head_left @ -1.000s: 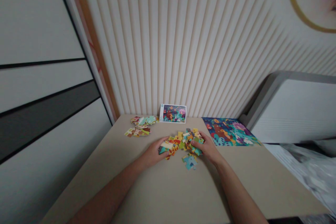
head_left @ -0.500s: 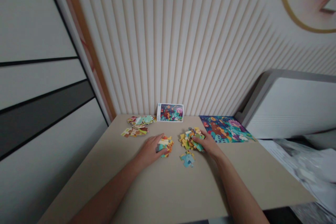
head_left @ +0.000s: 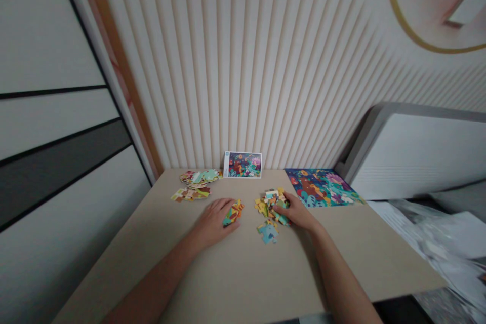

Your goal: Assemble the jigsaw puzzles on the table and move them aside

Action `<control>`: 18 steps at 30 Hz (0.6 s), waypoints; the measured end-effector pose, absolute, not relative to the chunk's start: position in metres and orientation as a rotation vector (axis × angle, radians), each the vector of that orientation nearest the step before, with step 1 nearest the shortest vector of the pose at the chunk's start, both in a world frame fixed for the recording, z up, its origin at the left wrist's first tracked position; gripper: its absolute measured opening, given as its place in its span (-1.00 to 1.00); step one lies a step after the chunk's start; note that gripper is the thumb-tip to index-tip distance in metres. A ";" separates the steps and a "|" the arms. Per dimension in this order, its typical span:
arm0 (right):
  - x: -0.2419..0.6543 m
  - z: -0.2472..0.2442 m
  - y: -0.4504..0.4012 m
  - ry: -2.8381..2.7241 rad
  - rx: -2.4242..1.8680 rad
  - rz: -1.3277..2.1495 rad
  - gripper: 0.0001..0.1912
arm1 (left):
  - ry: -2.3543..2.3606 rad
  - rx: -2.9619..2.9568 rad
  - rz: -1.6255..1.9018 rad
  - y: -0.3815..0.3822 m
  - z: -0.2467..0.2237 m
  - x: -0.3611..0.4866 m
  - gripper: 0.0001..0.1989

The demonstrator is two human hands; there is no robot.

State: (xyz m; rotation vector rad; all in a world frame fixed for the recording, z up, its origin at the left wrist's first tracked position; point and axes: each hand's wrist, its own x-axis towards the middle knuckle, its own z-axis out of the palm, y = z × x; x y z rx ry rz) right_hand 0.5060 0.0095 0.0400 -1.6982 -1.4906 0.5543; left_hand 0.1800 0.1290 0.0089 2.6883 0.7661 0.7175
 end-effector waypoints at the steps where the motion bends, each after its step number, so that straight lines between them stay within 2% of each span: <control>1: 0.508 0.037 0.010 -1.494 -1.729 0.506 -0.40 | 0.753 2.701 0.696 0.128 0.009 0.180 -0.34; 3: 0.512 0.032 0.012 -1.467 -1.771 0.414 -0.27 | 0.745 2.706 0.676 0.128 0.009 0.179 -0.29; 5: 0.513 0.030 0.012 -1.439 -1.755 0.346 -0.18 | 0.753 2.698 0.677 0.130 0.007 0.178 -0.35; 10: 0.504 0.035 0.010 -1.632 -1.670 0.318 -0.25 | 0.758 2.682 0.728 0.134 0.005 0.178 -0.48; 14: 0.493 0.036 0.009 -1.808 -1.749 0.307 -0.15 | 0.748 2.655 0.778 0.135 0.007 0.178 -0.48; 18: 0.493 0.036 0.009 -1.818 -1.776 0.296 -0.39 | 0.739 2.625 0.786 0.136 0.009 0.178 -0.45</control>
